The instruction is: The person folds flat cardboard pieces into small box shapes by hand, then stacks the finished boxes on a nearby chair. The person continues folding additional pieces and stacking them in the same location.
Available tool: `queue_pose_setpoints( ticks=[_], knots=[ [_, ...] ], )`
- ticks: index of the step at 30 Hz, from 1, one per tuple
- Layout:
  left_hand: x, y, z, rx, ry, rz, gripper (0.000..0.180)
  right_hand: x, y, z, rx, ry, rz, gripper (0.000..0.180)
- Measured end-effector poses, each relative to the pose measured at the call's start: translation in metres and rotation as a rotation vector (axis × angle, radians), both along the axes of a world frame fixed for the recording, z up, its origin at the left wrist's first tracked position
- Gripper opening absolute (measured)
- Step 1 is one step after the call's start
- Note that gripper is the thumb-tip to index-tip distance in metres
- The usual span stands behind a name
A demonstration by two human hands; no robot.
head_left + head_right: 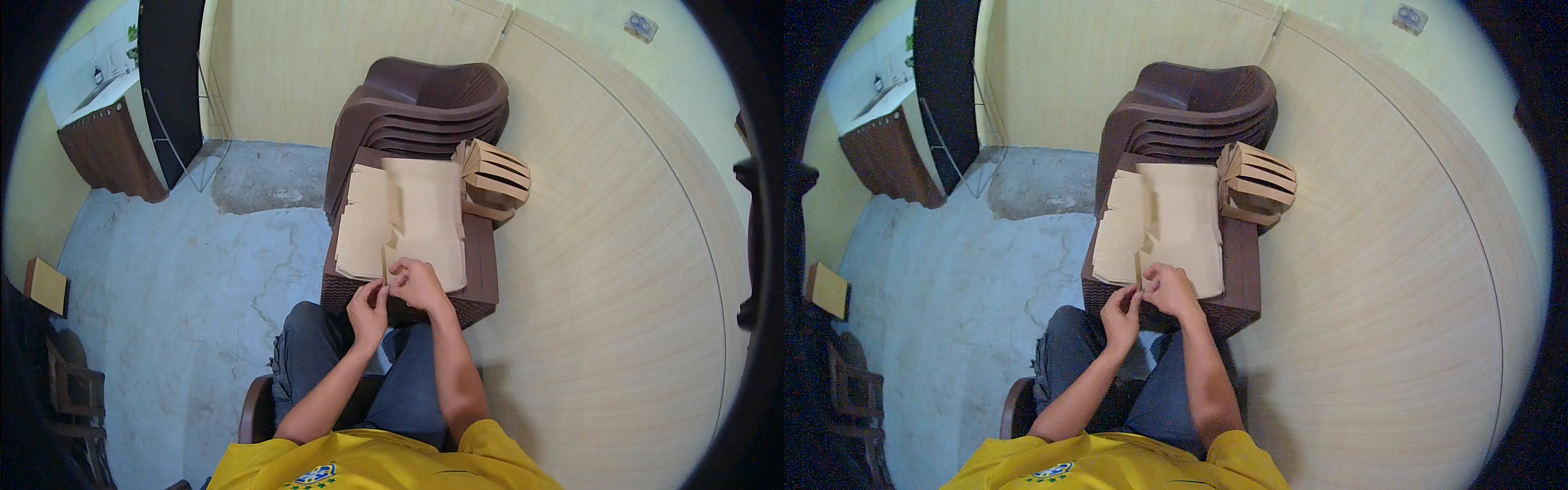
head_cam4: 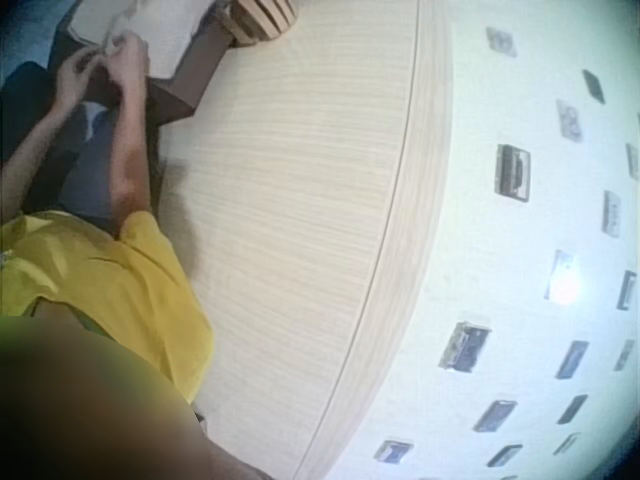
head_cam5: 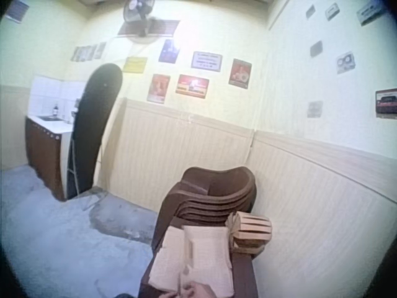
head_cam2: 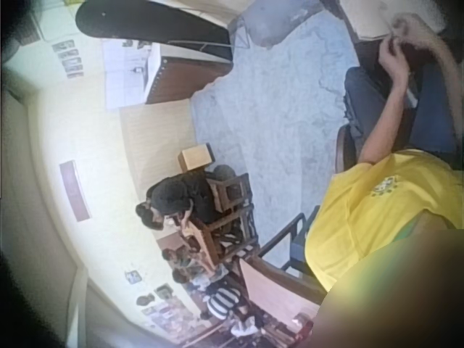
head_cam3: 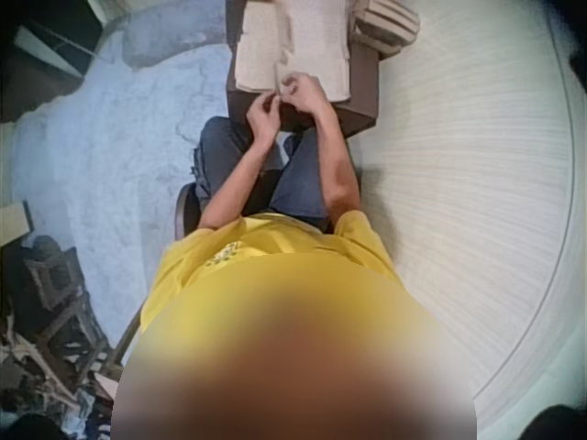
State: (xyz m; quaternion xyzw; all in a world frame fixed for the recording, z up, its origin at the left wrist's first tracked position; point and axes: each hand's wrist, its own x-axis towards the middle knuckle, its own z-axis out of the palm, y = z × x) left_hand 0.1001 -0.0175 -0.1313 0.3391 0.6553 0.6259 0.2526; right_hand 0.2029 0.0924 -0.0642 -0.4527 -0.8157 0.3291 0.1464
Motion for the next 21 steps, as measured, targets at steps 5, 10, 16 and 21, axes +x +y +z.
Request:
queue_pose_setpoints(
  ticks=[5,10,16,21],
  knots=[
    [-0.024,0.001,0.024,0.138,0.235,-0.004,0.014,-0.014,0.018,-0.01,-0.202,0.155,-0.059,0.03],
    [-0.048,0.006,0.039,-0.01,0.408,-0.125,0.012,-0.024,0.017,-0.031,-0.416,0.421,-0.188,0.034],
    [-0.048,0.014,0.039,-0.082,0.578,-0.136,0.01,-0.02,0.006,-0.047,-0.4,0.544,-0.248,0.037],
    [-0.04,0.016,0.029,-0.047,0.619,-0.074,0.011,-0.021,-0.002,-0.046,-0.425,0.581,-0.302,0.04]
  ],
)
